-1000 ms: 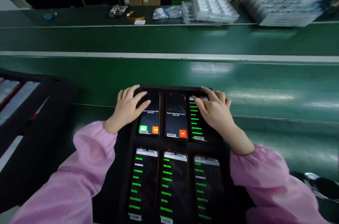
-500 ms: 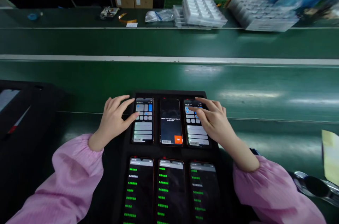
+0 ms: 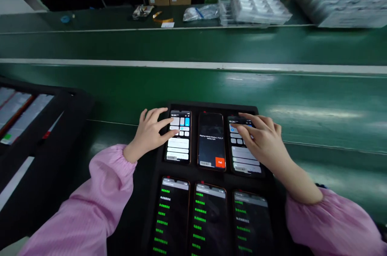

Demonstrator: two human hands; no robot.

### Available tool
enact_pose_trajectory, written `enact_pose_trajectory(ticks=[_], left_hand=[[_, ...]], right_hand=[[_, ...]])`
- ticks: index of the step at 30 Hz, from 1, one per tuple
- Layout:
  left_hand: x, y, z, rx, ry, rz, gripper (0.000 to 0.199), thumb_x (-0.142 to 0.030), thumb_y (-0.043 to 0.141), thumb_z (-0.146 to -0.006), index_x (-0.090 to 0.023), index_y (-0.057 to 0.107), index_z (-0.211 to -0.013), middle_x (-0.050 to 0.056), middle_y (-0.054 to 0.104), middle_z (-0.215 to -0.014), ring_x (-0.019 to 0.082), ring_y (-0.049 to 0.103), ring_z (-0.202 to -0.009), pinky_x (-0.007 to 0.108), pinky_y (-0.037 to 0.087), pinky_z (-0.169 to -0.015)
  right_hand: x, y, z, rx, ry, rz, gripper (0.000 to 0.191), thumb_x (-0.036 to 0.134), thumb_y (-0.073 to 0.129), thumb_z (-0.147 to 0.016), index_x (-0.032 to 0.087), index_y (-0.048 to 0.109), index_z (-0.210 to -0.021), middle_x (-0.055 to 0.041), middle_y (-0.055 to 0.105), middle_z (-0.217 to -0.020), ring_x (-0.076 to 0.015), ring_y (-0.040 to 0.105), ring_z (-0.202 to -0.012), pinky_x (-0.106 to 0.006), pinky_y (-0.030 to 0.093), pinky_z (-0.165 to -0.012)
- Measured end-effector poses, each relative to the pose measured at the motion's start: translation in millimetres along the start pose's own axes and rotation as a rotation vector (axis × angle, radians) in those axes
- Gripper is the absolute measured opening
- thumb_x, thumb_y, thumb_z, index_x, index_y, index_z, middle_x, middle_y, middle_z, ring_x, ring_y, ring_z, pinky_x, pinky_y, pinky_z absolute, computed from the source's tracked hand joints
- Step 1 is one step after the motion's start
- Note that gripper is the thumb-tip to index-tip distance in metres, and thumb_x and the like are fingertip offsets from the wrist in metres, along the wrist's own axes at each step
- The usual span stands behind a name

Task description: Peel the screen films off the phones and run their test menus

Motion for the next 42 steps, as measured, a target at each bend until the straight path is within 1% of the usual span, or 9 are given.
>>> enact_pose_trajectory(ticks=[4, 7, 9, 12, 19, 29, 34, 38, 42], left_hand=[[1.5, 2.2, 1.7, 0.006, 0.001, 0.020, 0.046, -0.061, 0.061, -0.101, -0.023, 0.078, -0.119, 0.015, 0.065, -0.141, 0.036, 0.061, -0.130, 0.069, 0.038, -0.115], [2.0, 2.9, 2.7, 0.013, -0.001, 0.019, 0.048, -0.063, 0.058, -0.102, -0.024, 0.078, -0.120, 0.015, 0.065, -0.141, 0.036, 0.060, -0.130, 0.070, 0.036, -0.116], [2.0, 3.0, 2.9, 0.015, -0.007, 0.021, 0.048, -0.064, 0.057, -0.102, -0.024, 0.078, -0.120, 0.014, 0.065, -0.142, 0.035, 0.060, -0.131, 0.070, 0.035, -0.117], [1.7, 3.2, 3.1, 0.019, -0.011, 0.031, 0.049, -0.064, 0.056, -0.102, -0.024, 0.078, -0.120, 0.014, 0.065, -0.142, 0.036, 0.060, -0.131, 0.070, 0.034, -0.118], [2.1, 4.7, 3.9, 0.018, 0.007, 0.028, 0.043, -0.054, 0.055, -0.105, -0.021, 0.077, -0.121, 0.016, 0.065, -0.142, 0.037, 0.063, -0.129, 0.072, 0.035, -0.117], [0.8, 7.6, 6.7, 0.039, -0.058, 0.108, 0.037, -0.047, 0.053, -0.107, -0.024, 0.076, -0.123, 0.014, 0.062, -0.147, 0.036, 0.060, -0.134, 0.073, 0.028, -0.122], [2.2, 9.8, 10.1, -0.100, -0.129, 0.314, 0.044, -0.045, 0.045, -0.110, -0.021, 0.063, -0.142, 0.014, 0.065, -0.145, 0.029, 0.059, -0.137, 0.054, 0.042, -0.120], [-18.3, -12.5, 34.7, -0.136, -0.078, 0.332, 0.034, -0.042, 0.050, -0.109, -0.023, 0.069, -0.130, 0.010, 0.071, -0.134, 0.023, 0.065, -0.128, 0.048, 0.044, -0.120], [-57.4, -43.8, 88.5, 0.048, 0.162, 0.269, 0.023, -0.038, 0.060, -0.104, -0.027, 0.075, -0.118, 0.007, 0.074, -0.130, 0.025, 0.067, -0.123, 0.058, 0.025, -0.131]], right_hand=[[18.5, -14.4, 7.7, -0.004, -0.035, -0.002, 0.050, 0.047, 0.037, -0.111, 0.028, 0.083, -0.110, -0.0104, 0.066, -0.143, -0.0374, 0.057, -0.124, -0.053, 0.044, -0.089], [48.3, -27.3, 23.2, 0.012, -0.214, -0.102, 0.041, 0.040, 0.041, -0.111, 0.029, 0.079, -0.121, -0.0096, 0.065, -0.145, -0.0325, 0.058, -0.122, -0.049, 0.045, -0.090], [68.1, -31.9, 34.6, 0.055, -0.334, -0.177, 0.037, 0.037, 0.044, -0.111, 0.027, 0.078, -0.119, -0.0099, 0.067, -0.141, -0.0294, 0.059, -0.119, -0.047, 0.046, -0.091], [86.2, -32.8, 47.1, 0.085, -0.403, -0.226, 0.034, 0.036, 0.047, -0.110, 0.024, 0.078, -0.116, -0.0115, 0.069, -0.137, -0.0279, 0.061, -0.118, -0.046, 0.047, -0.091], [91.1, -29.3, 54.3, 0.061, -0.357, -0.210, 0.031, 0.032, 0.051, -0.108, 0.021, 0.079, -0.113, -0.0134, 0.071, -0.136, -0.0288, 0.063, -0.116, -0.048, 0.049, -0.092], [94.1, -25.0, 56.3, 0.041, -0.294, -0.172, 0.033, 0.031, 0.048, -0.108, 0.024, 0.079, -0.111, -0.0110, 0.071, -0.135, -0.0284, 0.063, -0.116, -0.047, 0.049, -0.093], [96.8, -23.0, 57.9, 0.041, -0.298, -0.193, 0.032, 0.030, 0.049, -0.108, 0.024, 0.080, -0.110, -0.0111, 0.071, -0.135, -0.0284, 0.061, -0.117, -0.046, 0.047, -0.093], [96.8, -21.7, 59.1, 0.054, -0.266, -0.202, 0.033, 0.030, 0.048, -0.107, 0.026, 0.081, -0.112, -0.0106, 0.070, -0.137, -0.0288, 0.061, -0.117, -0.047, 0.046, -0.095], [95.8, -20.4, 60.4, 0.060, -0.247, -0.198, 0.035, 0.031, 0.047, -0.108, 0.027, 0.081, -0.113, -0.0099, 0.070, -0.138, -0.0296, 0.061, -0.119, -0.048, 0.046, -0.096]])
Point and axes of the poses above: each hand's wrist, its own z-axis away from the middle knuckle, its own y-axis out of the palm, x = y × z, the point moved 1 cm from there along -z, towards the middle knuckle
